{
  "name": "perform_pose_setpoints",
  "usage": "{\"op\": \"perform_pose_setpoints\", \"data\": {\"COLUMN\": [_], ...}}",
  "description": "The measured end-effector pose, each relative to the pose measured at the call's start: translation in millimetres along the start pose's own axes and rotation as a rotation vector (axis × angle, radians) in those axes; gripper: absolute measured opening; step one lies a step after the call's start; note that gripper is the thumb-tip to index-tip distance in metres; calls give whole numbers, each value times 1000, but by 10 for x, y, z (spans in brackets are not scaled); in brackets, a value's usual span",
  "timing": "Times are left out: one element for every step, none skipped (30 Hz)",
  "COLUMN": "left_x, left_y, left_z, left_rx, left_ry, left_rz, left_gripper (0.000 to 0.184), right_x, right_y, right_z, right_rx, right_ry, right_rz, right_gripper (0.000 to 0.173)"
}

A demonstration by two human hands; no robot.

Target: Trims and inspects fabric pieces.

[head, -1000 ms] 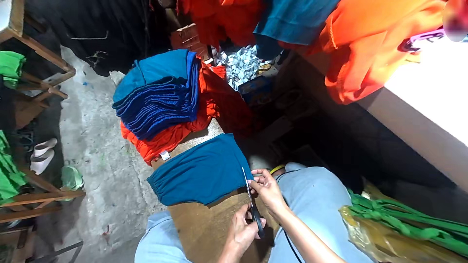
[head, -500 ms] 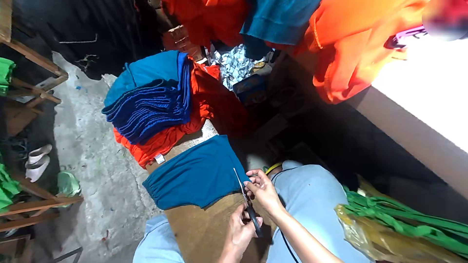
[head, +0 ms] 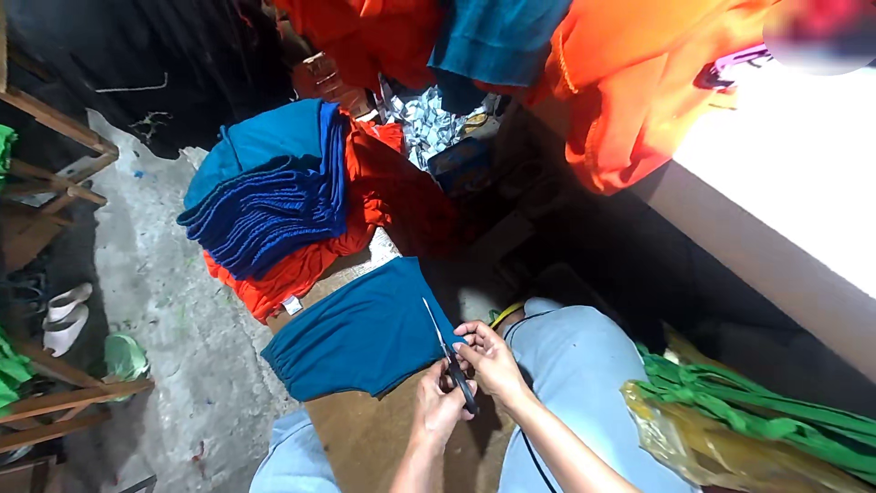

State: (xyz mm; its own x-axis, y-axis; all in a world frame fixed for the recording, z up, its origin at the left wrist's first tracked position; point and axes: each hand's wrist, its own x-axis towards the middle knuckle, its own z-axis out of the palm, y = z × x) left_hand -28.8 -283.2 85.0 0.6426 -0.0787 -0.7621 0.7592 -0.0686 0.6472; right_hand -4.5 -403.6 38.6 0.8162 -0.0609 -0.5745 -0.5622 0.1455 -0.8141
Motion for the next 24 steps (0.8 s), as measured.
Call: {"op": "perform_pose_setpoints", "data": {"left_x": [22, 40, 54, 61, 62, 60, 57, 53, 47, 43, 44, 52, 65, 74, 82, 86, 89, 95, 99, 102, 102, 103, 109, 121], "left_y": [35, 60, 75, 75, 62, 52, 49, 55, 70, 97, 127, 147, 158, 168, 171, 168, 161, 145, 133, 130, 135, 147, 164, 184], "left_z": [-6, -12, -18, -21, -18, -12, -7, -3, 2, 4, 2, -5, -15, -23, -32, -37, -35, -28, -19, -12, -10, -13, -20, -31], "left_rx": [-6, -7, -4, -2, -5, -8, -15, -27, -37, -46, -49, -49, -47, -45, -39, -27, -13, -6, -10, -21, -35, -47, -55, -56], "left_ry": [-2, -4, -6, -4, 0, 5, 10, 18, 26, 27, 25, 26, 27, 26, 22, 16, 16, 21, 27, 32, 33, 30, 27, 28], "left_rz": [2, 0, -2, -1, 4, 7, 8, 7, 4, 0, -2, 1, 7, 9, 7, 2, -5, -10, -8, -7, -8, -10, -9, -6], "left_gripper": [42, 40, 39, 38, 36, 35, 36, 36, 36, 37, 39, 41, 41, 40, 40, 41, 40, 38, 36, 35, 34, 35, 37, 38], "right_x": [-3, -2, 4, 7, 8, 12, 15, 13, 8, 9, 10, 10, 9, 9, 10, 11, 11, 10, 8, 6, 5, 4, 7, 9], "right_y": [1, 5, 8, 13, 18, 23, 25, 27, 27, 25, 24, 26, 25, 23, 24, 26, 26, 26, 25, 27, 28, 29, 31, 30], "right_z": [-7, -8, -6, -5, -8, -13, -18, -21, -23, -23, -23, -26, -30, -31, -32, -32, -34, -36, -38, -39, -41, -42, -46, -49], "right_rx": [3, 9, 15, 19, 24, 28, 29, 29, 26, 24, 24, 26, 33, 41, 45, 46, 43, 40, 37, 38, 43, 50, 57, 58], "right_ry": [0, 0, 1, -1, -5, -7, -10, -10, -9, -5, -1, -3, -7, -9, -10, -11, -13, -14, -15, -13, -12, -9, -6, -5], "right_rz": [0, -2, -7, -10, -11, -12, -12, -10, -11, -9, -6, -2, 1, 2, -1, -5, -9, -11, -12, -14, -15, -14, -12, -10], "right_gripper": [17, 16, 16, 16, 16, 15, 15, 15, 15, 15, 15, 15, 15, 16, 15, 15, 15, 15, 14, 14, 14, 14, 14, 15]}}
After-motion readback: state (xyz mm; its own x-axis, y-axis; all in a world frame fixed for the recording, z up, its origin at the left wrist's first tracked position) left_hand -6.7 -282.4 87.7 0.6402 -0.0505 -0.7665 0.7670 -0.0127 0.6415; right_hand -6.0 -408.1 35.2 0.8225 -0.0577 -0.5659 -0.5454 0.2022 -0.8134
